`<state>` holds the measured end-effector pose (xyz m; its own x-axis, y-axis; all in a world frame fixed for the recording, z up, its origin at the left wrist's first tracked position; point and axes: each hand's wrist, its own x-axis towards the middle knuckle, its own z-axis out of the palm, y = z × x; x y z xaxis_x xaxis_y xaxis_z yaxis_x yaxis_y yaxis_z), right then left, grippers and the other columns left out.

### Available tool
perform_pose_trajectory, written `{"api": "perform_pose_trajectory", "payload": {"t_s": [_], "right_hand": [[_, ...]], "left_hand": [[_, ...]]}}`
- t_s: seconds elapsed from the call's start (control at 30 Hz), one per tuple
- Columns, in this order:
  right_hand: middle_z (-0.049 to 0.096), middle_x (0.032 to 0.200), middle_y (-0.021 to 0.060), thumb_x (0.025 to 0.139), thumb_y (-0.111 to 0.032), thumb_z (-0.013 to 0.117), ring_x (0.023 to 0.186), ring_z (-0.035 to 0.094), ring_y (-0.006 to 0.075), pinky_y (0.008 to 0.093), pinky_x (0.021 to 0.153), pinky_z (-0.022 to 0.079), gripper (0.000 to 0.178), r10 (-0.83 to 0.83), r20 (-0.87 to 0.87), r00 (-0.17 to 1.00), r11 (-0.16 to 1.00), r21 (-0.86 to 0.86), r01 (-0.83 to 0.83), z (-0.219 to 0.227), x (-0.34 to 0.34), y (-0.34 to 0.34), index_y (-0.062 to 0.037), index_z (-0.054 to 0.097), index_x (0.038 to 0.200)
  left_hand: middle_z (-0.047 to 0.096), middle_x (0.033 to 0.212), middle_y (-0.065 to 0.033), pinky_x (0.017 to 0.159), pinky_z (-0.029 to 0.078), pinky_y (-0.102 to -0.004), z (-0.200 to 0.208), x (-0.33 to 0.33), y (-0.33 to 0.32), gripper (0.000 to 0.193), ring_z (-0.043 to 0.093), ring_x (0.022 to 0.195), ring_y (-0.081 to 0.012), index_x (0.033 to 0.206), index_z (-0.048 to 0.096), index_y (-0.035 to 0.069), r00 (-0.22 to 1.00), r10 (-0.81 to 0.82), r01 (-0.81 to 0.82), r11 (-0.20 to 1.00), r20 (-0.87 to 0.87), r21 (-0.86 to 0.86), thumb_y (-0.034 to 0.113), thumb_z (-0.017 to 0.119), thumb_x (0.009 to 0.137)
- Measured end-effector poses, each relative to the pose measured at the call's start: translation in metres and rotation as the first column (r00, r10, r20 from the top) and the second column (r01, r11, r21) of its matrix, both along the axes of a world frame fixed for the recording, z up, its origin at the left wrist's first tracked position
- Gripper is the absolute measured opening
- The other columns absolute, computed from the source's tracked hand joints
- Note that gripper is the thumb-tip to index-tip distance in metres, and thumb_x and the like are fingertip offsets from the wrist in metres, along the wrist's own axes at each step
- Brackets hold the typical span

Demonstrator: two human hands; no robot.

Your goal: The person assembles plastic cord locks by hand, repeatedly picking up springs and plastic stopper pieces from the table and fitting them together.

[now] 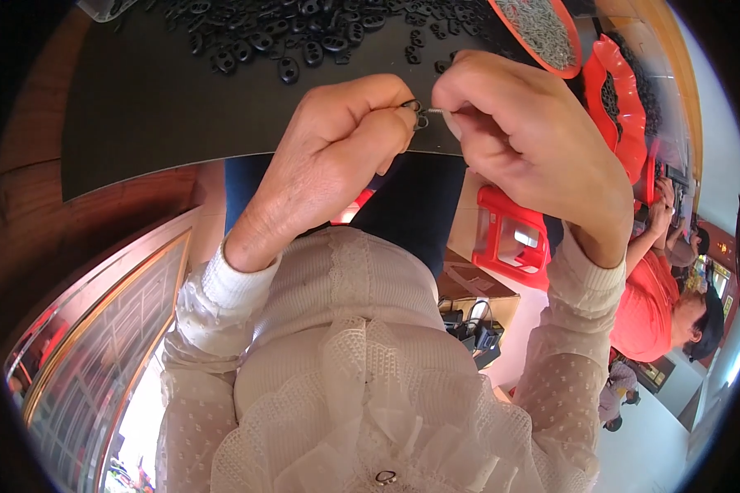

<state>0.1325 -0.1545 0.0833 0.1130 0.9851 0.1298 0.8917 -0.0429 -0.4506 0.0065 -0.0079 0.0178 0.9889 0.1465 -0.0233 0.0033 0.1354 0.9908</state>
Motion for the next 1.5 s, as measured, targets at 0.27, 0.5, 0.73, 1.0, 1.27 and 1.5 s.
{"api": "perform_pose_trajectory", "payload": {"t_s": [0.27, 0.5, 0.73, 1.0, 1.27, 1.5], "right_hand": [[0.044, 0.073, 0.0072, 0.066, 0.016, 0.050, 0.058, 0.044, 0.0190, 0.0281, 0.051, 0.038, 0.029, 0.002, 0.048, 0.999, 0.999, 0.034, -0.003, -0.004, -0.005, 0.003, -0.0005, 0.051, 0.090], [0.045, 0.074, 0.0073, 0.066, 0.014, 0.054, 0.058, 0.046, 0.0210, 0.0296, 0.052, 0.039, 0.029, -0.019, 0.113, 0.993, 1.000, 0.016, 0.018, 0.000, -0.011, 0.005, -0.0022, 0.051, 0.089], [0.045, 0.073, 0.0059, 0.064, 0.009, 0.057, 0.055, 0.046, 0.0222, 0.0315, 0.049, 0.039, 0.028, -0.083, 0.211, 0.974, 0.997, 0.012, 0.082, 0.003, -0.021, 0.009, -0.0043, 0.050, 0.088], [0.047, 0.075, 0.0074, 0.063, 0.008, 0.059, 0.055, 0.050, 0.0243, 0.0331, 0.048, 0.042, 0.029, -0.056, 0.313, 0.948, 0.995, 0.092, 0.028, -0.001, -0.025, 0.010, -0.0028, 0.053, 0.089], [0.052, 0.081, 0.0095, 0.063, 0.009, 0.063, 0.058, 0.055, 0.0241, 0.0328, 0.050, 0.045, 0.032, -0.060, 0.345, 0.937, 0.991, 0.136, 0.014, -0.008, -0.026, 0.005, -0.0004, 0.055, 0.093], [0.053, 0.081, 0.0103, 0.074, 0.012, 0.060, 0.058, 0.052, 0.0215, 0.0293, 0.050, 0.044, 0.023, -0.097, 0.263, 0.960, 0.975, 0.219, 0.039, -0.022, -0.023, -0.001, 0.0014, 0.057, 0.095]], "left_hand": [[0.044, 0.058, 0.0011, 0.049, 0.032, -0.0236, -0.004, 0.000, -0.001, 0.017, 0.039, 0.055, -0.0052, 0.069, 0.049, 0.001, 1.000, 0.000, 0.000, 1.000, 0.009, -0.023, 0.007, 0.047, 0.084], [0.044, 0.059, 0.0009, 0.050, 0.031, -0.0231, -0.002, -0.001, -0.002, 0.018, 0.039, 0.056, -0.0054, 0.068, 0.048, 0.001, 1.000, 0.017, -0.017, 0.996, 0.000, -0.086, 0.007, 0.046, 0.084], [0.045, 0.059, 0.0008, 0.051, 0.031, -0.0224, -0.002, 0.000, 0.001, 0.019, 0.039, 0.057, -0.0050, 0.069, 0.050, 0.000, 1.000, 0.018, -0.017, 0.994, 0.007, -0.112, 0.008, 0.046, 0.085], [0.046, 0.059, 0.0010, 0.050, 0.031, -0.0223, 0.000, -0.002, 0.004, 0.019, 0.040, 0.056, -0.0047, 0.069, 0.054, -0.001, 1.000, 0.018, -0.015, 0.987, 0.014, -0.163, 0.008, 0.047, 0.084], [0.047, 0.059, 0.0020, 0.050, 0.031, -0.0208, 0.003, -0.002, 0.004, 0.018, 0.040, 0.056, -0.0036, 0.069, 0.055, 0.000, 1.000, 0.018, -0.015, 0.988, 0.014, -0.151, 0.006, 0.047, 0.083], [0.048, 0.060, 0.0020, 0.051, 0.033, -0.0204, 0.000, -0.001, 0.002, 0.016, 0.043, 0.056, -0.0034, 0.070, 0.056, 0.000, 0.999, 0.032, -0.028, 0.987, 0.022, -0.161, 0.005, 0.048, 0.083]]}}
